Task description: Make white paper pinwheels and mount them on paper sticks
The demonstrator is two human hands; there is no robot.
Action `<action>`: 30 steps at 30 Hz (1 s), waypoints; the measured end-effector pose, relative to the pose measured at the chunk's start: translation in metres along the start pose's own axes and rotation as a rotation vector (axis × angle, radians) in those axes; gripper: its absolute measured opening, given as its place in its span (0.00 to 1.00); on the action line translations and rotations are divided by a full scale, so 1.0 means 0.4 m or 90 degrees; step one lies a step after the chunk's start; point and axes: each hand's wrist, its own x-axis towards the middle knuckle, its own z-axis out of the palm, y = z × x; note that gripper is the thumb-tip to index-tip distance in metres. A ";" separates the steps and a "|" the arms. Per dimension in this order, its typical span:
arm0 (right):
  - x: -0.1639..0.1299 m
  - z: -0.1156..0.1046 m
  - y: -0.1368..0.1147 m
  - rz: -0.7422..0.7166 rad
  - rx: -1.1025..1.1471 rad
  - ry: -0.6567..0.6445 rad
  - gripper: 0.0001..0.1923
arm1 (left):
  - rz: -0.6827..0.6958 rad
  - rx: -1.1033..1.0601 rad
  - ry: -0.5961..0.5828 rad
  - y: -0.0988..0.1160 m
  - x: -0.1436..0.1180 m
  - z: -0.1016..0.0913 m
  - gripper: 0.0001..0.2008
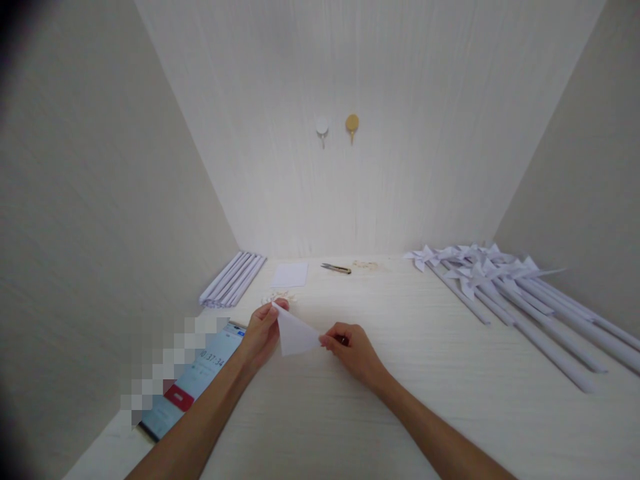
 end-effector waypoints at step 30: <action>-0.005 0.005 -0.006 -0.022 -0.063 0.005 0.10 | -0.018 -0.012 0.058 0.004 0.009 -0.002 0.12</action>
